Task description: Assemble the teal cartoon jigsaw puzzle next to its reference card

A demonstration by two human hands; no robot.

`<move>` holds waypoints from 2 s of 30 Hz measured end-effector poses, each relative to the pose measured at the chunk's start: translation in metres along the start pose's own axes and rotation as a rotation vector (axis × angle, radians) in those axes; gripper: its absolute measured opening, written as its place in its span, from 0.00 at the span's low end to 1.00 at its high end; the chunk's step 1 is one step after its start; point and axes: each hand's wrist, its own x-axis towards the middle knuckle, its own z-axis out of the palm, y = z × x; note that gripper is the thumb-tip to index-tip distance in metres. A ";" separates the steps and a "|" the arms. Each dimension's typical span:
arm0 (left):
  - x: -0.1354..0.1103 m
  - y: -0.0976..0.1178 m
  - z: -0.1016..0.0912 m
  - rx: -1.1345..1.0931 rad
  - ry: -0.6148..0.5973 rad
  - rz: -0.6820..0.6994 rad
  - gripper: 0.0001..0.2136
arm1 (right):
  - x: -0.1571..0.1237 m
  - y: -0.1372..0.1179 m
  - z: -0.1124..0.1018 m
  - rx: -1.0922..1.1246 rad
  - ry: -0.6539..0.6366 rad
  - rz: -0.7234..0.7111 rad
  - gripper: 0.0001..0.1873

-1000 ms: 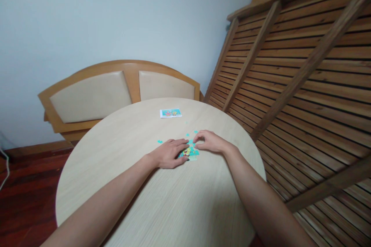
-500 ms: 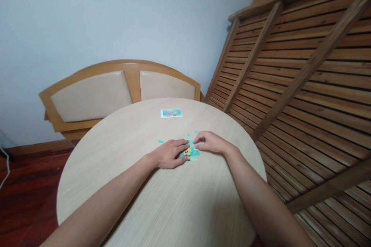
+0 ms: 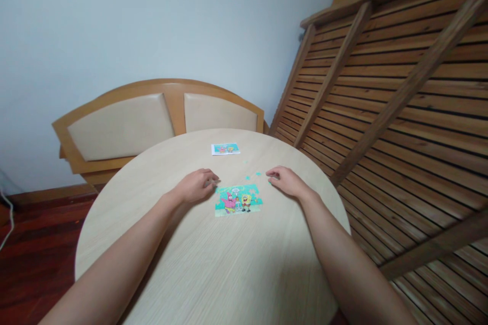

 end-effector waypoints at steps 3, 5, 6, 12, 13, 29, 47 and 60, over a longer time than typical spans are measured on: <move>-0.004 -0.015 -0.003 -0.058 -0.061 -0.076 0.15 | 0.003 0.007 0.005 -0.066 0.005 -0.019 0.18; -0.004 -0.020 -0.003 -0.096 -0.089 -0.083 0.15 | 0.005 0.006 0.010 -0.115 0.001 -0.047 0.21; -0.003 -0.021 -0.002 -0.107 -0.096 -0.084 0.15 | 0.006 0.004 0.012 -0.143 0.002 -0.050 0.22; 0.000 -0.022 0.001 -0.099 -0.116 -0.090 0.14 | 0.009 -0.010 0.020 -0.221 0.008 0.021 0.19; 0.001 -0.022 0.001 -0.104 -0.118 -0.096 0.13 | 0.009 -0.011 0.019 -0.214 0.010 0.025 0.18; -0.001 -0.023 0.000 -0.206 -0.169 -0.149 0.14 | 0.007 0.003 0.014 0.032 0.010 -0.014 0.14; -0.007 -0.022 -0.009 -0.232 -0.237 -0.197 0.13 | 0.000 0.010 -0.003 0.121 -0.088 0.081 0.12; 0.005 0.003 -0.005 -0.480 -0.097 -0.120 0.14 | 0.000 -0.044 0.005 0.130 0.099 -0.133 0.10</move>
